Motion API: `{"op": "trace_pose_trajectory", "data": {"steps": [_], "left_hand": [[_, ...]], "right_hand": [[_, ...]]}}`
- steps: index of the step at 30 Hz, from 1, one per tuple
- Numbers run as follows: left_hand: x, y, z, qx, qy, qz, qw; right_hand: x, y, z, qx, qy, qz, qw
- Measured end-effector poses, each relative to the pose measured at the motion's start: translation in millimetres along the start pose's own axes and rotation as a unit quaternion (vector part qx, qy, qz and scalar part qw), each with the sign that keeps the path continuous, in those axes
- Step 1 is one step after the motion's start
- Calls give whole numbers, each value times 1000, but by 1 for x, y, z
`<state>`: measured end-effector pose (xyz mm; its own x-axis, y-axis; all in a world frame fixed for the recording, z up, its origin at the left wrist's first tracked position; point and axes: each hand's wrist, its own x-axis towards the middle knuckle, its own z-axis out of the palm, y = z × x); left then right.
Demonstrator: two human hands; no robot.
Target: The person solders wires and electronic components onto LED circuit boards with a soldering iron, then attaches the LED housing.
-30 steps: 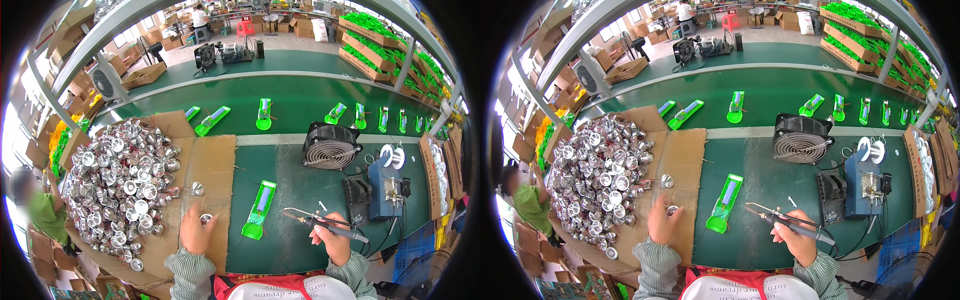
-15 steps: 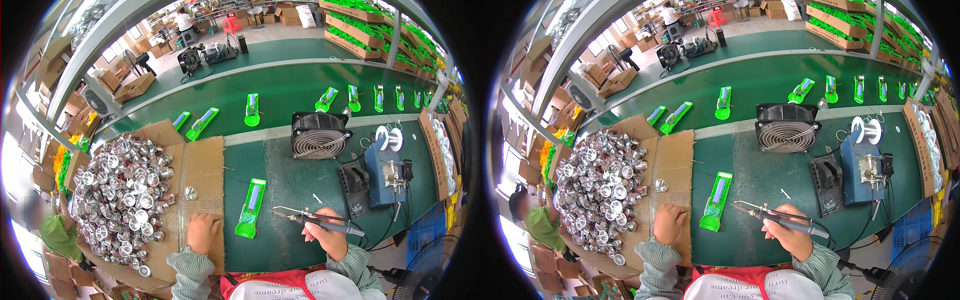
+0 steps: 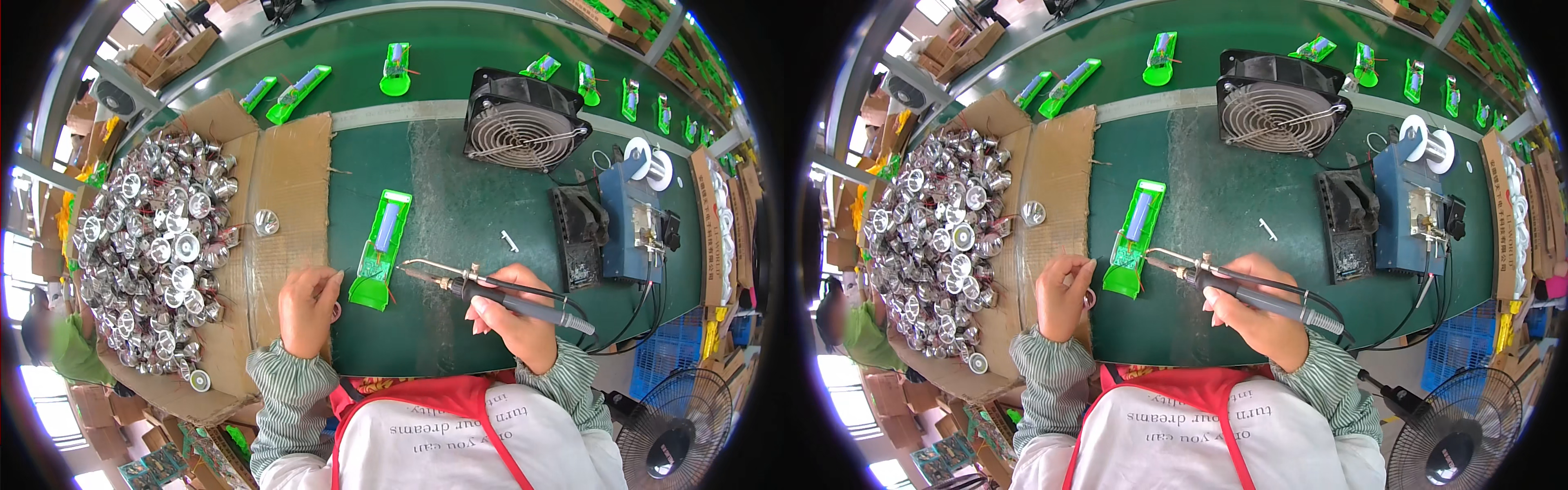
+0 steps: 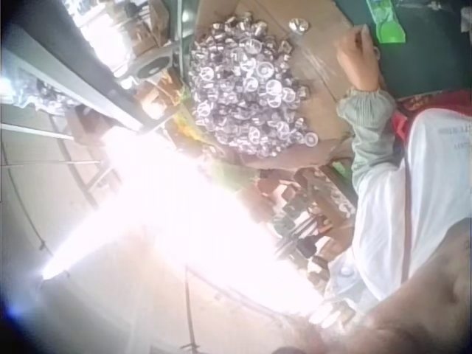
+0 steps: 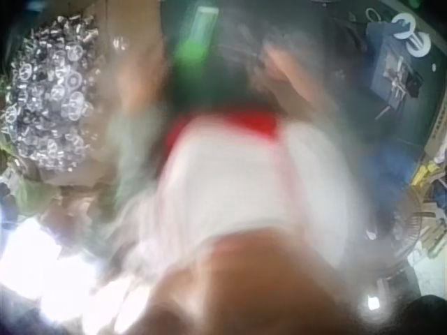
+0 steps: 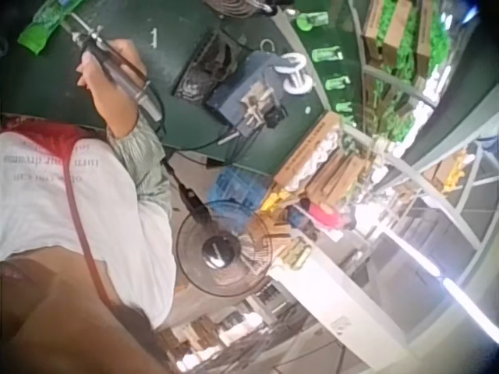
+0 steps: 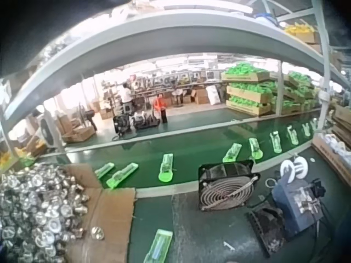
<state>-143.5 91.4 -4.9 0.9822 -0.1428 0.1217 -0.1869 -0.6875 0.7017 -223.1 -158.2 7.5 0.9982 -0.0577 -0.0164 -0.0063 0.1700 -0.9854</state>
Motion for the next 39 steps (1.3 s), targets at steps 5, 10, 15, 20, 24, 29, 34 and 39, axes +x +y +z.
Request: {"op": "trace_pose_trajectory", "data": {"steps": [5, 10, 15, 20, 24, 29, 34, 39], "left_hand": [[-2, -7, 9, -7, 4, 59, 998], [-4, 0, 17, 27, -2, 91, 995], [-4, -3, 24, 27, -15, 108, 994], [-3, -5, 22, 21, -43, 101, 994], [-2, -4, 21, 14, -51, 82, 995], [-2, -4, 20, 11, -59, 77, 995], [-1, -2, 20, 9, -58, 73, 996], [-1, -1, 20, 10, -63, 61, 996]], "right_hand": [[5, 3, 7, -11, -4, 0, 1000], [10, 6, 14, -9, -6, 19, 1000], [19, 17, 18, 30, -16, 62, 998], [25, 22, 21, 43, -26, 87, 995], [27, 21, 24, 47, -21, 105, 993], [29, 23, 23, 37, -30, 114, 992], [30, 24, 22, 36, -29, 118, 992], [26, 20, 22, 36, -9, 91, 995]]}}
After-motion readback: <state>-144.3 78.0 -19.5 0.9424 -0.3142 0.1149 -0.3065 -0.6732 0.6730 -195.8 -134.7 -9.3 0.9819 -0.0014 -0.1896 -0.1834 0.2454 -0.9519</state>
